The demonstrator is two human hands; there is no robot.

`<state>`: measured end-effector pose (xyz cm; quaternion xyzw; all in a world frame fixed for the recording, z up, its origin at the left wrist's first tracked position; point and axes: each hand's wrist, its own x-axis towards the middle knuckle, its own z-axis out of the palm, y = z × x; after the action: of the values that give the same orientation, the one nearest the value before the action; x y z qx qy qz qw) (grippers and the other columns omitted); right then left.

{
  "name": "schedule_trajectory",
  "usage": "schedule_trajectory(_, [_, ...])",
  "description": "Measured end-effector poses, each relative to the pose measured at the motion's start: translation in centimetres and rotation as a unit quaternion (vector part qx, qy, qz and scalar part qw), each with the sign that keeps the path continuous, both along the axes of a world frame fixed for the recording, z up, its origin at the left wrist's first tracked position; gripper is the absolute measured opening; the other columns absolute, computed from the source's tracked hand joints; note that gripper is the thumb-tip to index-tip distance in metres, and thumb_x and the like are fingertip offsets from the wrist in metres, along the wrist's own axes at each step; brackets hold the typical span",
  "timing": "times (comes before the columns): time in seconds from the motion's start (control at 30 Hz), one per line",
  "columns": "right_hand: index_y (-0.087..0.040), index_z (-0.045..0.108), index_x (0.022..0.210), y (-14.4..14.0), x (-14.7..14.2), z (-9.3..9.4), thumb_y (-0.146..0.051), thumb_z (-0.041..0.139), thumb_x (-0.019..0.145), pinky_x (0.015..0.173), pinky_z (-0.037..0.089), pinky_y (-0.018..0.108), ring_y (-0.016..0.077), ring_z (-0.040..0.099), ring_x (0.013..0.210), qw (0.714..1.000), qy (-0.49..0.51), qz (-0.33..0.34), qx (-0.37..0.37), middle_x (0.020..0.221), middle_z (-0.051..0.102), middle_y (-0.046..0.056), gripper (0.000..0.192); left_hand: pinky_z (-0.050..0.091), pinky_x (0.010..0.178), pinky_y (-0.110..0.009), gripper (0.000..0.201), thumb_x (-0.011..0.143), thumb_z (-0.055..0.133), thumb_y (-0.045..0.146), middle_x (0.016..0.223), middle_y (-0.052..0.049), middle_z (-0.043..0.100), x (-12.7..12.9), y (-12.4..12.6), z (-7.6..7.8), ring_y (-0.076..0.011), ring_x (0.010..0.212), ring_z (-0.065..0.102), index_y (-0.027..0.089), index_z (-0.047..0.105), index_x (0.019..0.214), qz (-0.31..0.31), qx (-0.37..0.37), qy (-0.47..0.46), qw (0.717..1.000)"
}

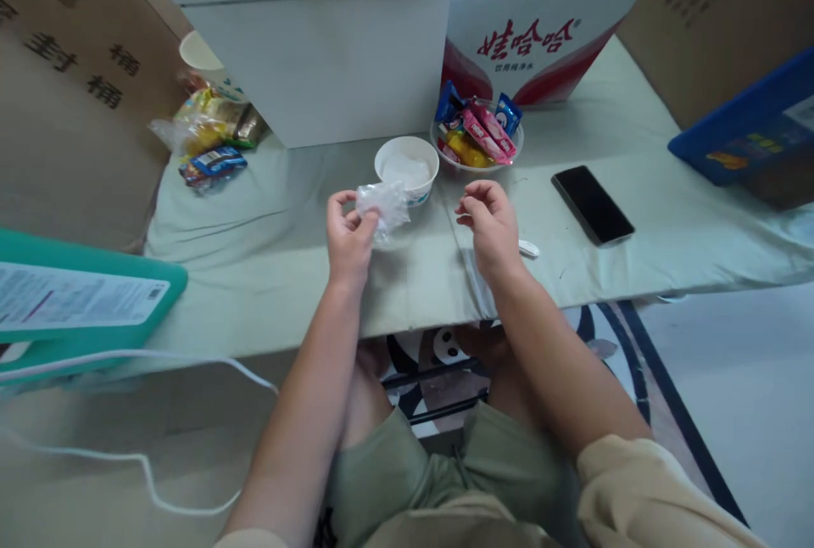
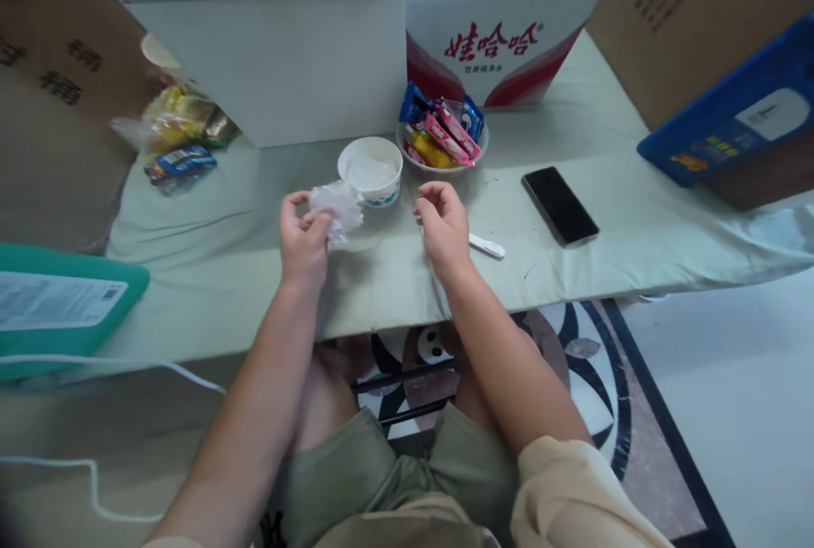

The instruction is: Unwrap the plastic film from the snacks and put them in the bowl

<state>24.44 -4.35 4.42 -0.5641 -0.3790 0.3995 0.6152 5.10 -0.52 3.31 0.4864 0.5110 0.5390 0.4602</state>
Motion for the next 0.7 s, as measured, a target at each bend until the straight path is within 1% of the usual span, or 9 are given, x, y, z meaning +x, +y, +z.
schedule_trajectory(0.07, [-0.025, 0.053, 0.089, 1.2, 0.1, -0.3, -0.028, 0.057, 0.077, 0.066, 0.047, 0.024, 0.0110, 0.056, 0.070, 1.000, 0.013, -0.012, -0.006, 0.078, 0.056, -0.004, 0.013, 0.039, 0.054, -0.023, 0.050, 0.075, 0.075, 0.056, 0.069, 0.005, 0.057, -0.2, 1.0, 1.0, -0.0102, 0.055, 0.053, 0.028, 0.046, 0.103, 0.025, 0.022, 0.010, 0.999])
schedule_trajectory(0.17, [-0.024, 0.052, 0.083, 2.6, 0.8, -0.5, -0.023, 0.055, 0.075, 0.060, 0.043, 0.023, 0.0098, 0.050, 0.063, 0.997, 0.029, -0.070, 0.000, 0.070, 0.051, -0.005, 0.008, 0.041, 0.056, -0.022, 0.035, 0.081, 0.074, 0.045, 0.070, 0.003, 0.060, 0.5, 4.0, 2.7, -0.0108, 0.059, 0.056, 0.025, 0.054, 0.100, 0.030, 0.053, 0.053, 0.997])
schedule_trajectory(0.27, [-0.025, 0.050, 0.085, 4.1, 1.7, 0.0, -0.026, 0.054, 0.077, 0.056, 0.040, 0.022, 0.0094, 0.050, 0.060, 0.992, 0.074, -0.089, 0.050, 0.070, 0.049, -0.005, 0.009, 0.049, 0.068, -0.025, 0.019, 0.085, 0.069, 0.032, 0.078, 0.000, 0.064, 2.1, 7.6, 3.7, -0.0139, 0.071, 0.062, 0.021, 0.063, 0.100, 0.001, 0.068, 0.186, 0.980])
schedule_trajectory(0.3, [-0.025, 0.050, 0.085, 4.6, 2.1, 0.1, -0.027, 0.054, 0.077, 0.054, 0.039, 0.021, 0.0094, 0.050, 0.059, 0.990, 0.089, -0.091, 0.064, 0.069, 0.049, -0.006, 0.010, 0.052, 0.077, -0.028, 0.017, 0.085, 0.068, 0.028, 0.083, -0.002, 0.066, 2.6, 8.6, 3.9, -0.0163, 0.079, 0.065, 0.020, 0.066, 0.100, -0.014, 0.064, 0.250, 0.966])
schedule_trajectory(0.37, [-0.025, 0.050, 0.085, 5.5, 3.1, 0.2, -0.028, 0.054, 0.076, 0.054, 0.038, 0.021, 0.0093, 0.049, 0.058, 0.986, 0.098, -0.111, 0.077, 0.069, 0.047, -0.006, 0.011, 0.052, 0.096, -0.036, 0.022, 0.080, 0.070, 0.022, 0.099, -0.006, 0.067, 3.6, 10.0, 3.9, -0.0231, 0.101, 0.066, 0.020, 0.070, 0.102, -0.040, 0.052, 0.382, 0.922])
schedule_trajectory(0.47, [-0.024, 0.052, 0.085, 6.6, 5.0, -0.5, -0.026, 0.056, 0.074, 0.059, 0.042, 0.023, 0.0097, 0.049, 0.062, 0.978, 0.055, -0.184, 0.081, 0.073, 0.049, -0.005, 0.011, 0.045, 0.114, -0.043, 0.044, 0.072, 0.078, 0.020, 0.125, -0.011, 0.060, 4.7, 10.7, 3.9, -0.0312, 0.129, 0.056, 0.023, 0.067, 0.114, -0.045, 0.035, 0.520, 0.852])
schedule_trajectory(0.57, [-0.024, 0.058, 0.090, 7.3, 6.8, -1.6, -0.024, 0.055, 0.076, 0.068, 0.046, 0.027, 0.0109, 0.048, 0.066, 0.967, -0.024, -0.248, 0.056, 0.077, 0.049, -0.004, 0.014, 0.047, 0.112, -0.044, 0.059, 0.069, 0.080, 0.017, 0.134, -0.014, 0.052, 5.5, 11.1, 4.2, -0.0322, 0.129, 0.055, 0.023, 0.059, 0.123, -0.058, -0.011, 0.580, 0.812])
schedule_trajectory(0.63, [-0.022, 0.065, 0.089, 7.6, 7.3, -2.1, -0.023, 0.053, 0.077, 0.077, 0.050, 0.031, 0.0130, 0.051, 0.073, 0.967, -0.080, -0.239, 0.026, 0.082, 0.051, -0.001, 0.016, 0.051, 0.105, -0.044, 0.058, 0.070, 0.079, 0.017, 0.130, -0.014, 0.053, 5.9, 11.5, 4.5, -0.0322, 0.121, 0.060, 0.024, 0.056, 0.122, -0.092, -0.055, 0.599, 0.793])
schedule_trajectory(0.7, [-0.021, 0.070, 0.086, 7.8, 7.4, -2.5, -0.023, 0.053, 0.080, 0.093, 0.051, 0.037, 0.0162, 0.057, 0.088, 0.969, -0.124, -0.213, 0.009, 0.093, 0.054, 0.004, 0.019, 0.053, 0.100, -0.045, 0.052, 0.072, 0.077, 0.020, 0.123, -0.012, 0.057, 6.1, 12.0, 4.7, -0.0325, 0.115, 0.063, 0.024, 0.057, 0.119, -0.117, -0.080, 0.609, 0.780])
